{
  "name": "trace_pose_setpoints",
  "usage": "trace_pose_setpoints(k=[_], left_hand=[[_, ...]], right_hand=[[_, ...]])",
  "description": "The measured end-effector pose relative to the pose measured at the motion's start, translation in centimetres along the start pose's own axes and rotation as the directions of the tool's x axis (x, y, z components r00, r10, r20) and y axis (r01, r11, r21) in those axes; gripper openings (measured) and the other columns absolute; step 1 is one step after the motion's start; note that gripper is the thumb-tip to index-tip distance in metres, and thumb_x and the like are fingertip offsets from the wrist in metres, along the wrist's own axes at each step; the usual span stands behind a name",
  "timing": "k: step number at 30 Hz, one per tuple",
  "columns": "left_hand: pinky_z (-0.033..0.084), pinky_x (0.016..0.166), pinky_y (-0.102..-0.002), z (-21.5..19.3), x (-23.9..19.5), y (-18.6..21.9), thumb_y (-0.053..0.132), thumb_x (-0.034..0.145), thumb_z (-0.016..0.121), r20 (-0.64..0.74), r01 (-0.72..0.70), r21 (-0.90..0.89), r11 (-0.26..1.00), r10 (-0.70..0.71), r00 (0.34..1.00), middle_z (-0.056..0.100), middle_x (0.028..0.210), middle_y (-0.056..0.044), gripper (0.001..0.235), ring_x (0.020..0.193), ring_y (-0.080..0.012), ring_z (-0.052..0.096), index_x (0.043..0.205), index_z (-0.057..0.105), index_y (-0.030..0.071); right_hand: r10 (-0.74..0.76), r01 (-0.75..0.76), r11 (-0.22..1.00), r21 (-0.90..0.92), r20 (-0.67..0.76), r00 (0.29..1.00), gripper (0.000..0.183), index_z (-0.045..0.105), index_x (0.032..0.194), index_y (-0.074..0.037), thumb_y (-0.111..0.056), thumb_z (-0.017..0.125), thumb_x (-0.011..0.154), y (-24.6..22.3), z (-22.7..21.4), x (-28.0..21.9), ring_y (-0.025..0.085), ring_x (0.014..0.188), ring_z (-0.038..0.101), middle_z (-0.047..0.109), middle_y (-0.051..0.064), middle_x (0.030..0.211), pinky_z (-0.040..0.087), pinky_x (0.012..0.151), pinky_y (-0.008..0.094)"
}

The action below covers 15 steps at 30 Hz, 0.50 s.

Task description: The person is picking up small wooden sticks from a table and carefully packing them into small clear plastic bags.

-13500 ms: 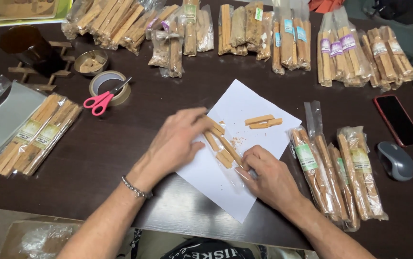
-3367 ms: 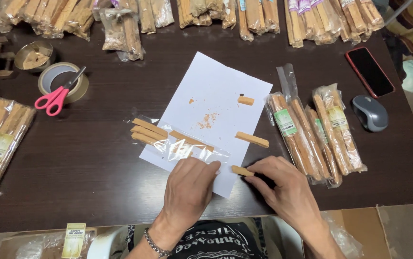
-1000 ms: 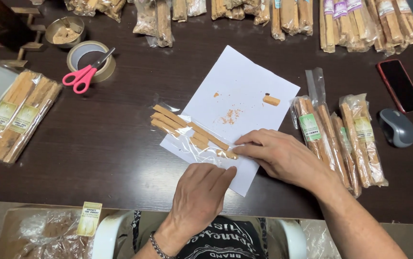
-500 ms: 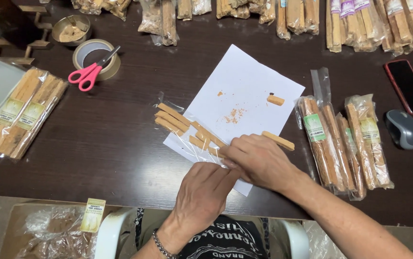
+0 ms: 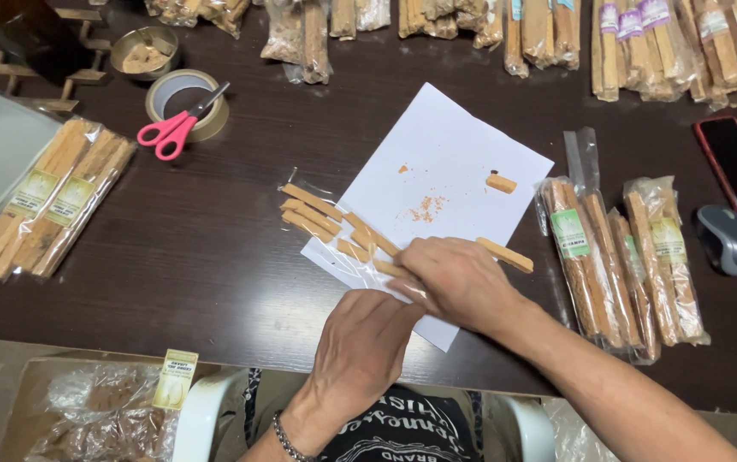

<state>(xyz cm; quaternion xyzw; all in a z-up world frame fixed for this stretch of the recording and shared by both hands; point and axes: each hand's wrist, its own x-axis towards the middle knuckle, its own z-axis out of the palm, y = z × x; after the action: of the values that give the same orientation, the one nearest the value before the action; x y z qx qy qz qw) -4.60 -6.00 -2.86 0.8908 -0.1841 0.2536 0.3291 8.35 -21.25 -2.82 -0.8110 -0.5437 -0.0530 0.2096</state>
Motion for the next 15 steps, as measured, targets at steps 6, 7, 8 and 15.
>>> trace_pose_setpoints(k=[6, 7, 8, 15], left_hand=[[0.047, 0.083, -0.041, -1.5, -1.0, -1.7, 0.016, 0.095, 0.072, -0.06, 0.164, -0.054, 0.985, -0.167, 0.984, 0.068, 0.1, -0.006, 0.02, 0.09, -0.0258, 0.062, 0.111, 0.063, 0.009], [0.047, 0.083, -0.041, -2.1, -0.9, -2.7, 0.016, 0.095, 0.072, -0.061, 0.165, -0.054, 0.985, -0.168, 0.984, 0.068, 0.1, -0.006, 0.02, 0.09, -0.0258, 0.062, 0.111, 0.063, 0.009], [0.047, 0.087, -0.044, -2.6, -0.9, -3.6, 0.019, 0.099, 0.065, -0.122, 0.189, 0.078, 0.979, -0.179, 0.976, 0.067, 0.112, -0.01, 0.023, 0.101, -0.0308, 0.062, 0.117, 0.063, 0.006], [0.042, 0.105, -0.058, -5.5, 1.2, -7.2, 0.014, 0.087, 0.077, -0.093, 0.323, 0.282, 0.903, -0.309, 0.946, 0.052, 0.143, -0.033, 0.045, 0.135, -0.0527, 0.048, 0.127, 0.065, -0.003]], right_hand=[[-0.089, 0.083, 0.993, 0.082, 0.069, 0.994, 0.03, 0.065, 0.111, -0.01, -0.035, 0.049, 0.106, 0.1, -2.9, -0.2, 0.027, 0.072, 0.062, 0.062, 0.007, 0.094, 0.053, 0.059, 0.041], [-0.089, 0.084, 0.993, 0.082, 0.07, 0.994, 0.03, 0.065, 0.111, -0.01, -0.035, 0.049, 0.106, 0.4, -2.8, -0.3, 0.027, 0.072, 0.062, 0.062, 0.007, 0.094, 0.053, 0.059, 0.041], [-0.128, 0.124, 0.991, 0.05, 0.09, 0.988, 0.028, 0.063, 0.119, -0.012, -0.013, 0.056, 0.092, 0.8, -2.7, -0.3, 0.029, 0.084, 0.062, 0.063, 0.008, 0.107, 0.054, 0.068, 0.042], [-0.248, 0.243, 0.965, 0.096, 0.045, 0.968, 0.021, 0.069, 0.116, -0.014, -0.012, 0.053, 0.102, 0.1, -2.6, 1.6, 0.029, 0.128, 0.061, 0.068, 0.008, 0.13, 0.052, 0.1, 0.044]])
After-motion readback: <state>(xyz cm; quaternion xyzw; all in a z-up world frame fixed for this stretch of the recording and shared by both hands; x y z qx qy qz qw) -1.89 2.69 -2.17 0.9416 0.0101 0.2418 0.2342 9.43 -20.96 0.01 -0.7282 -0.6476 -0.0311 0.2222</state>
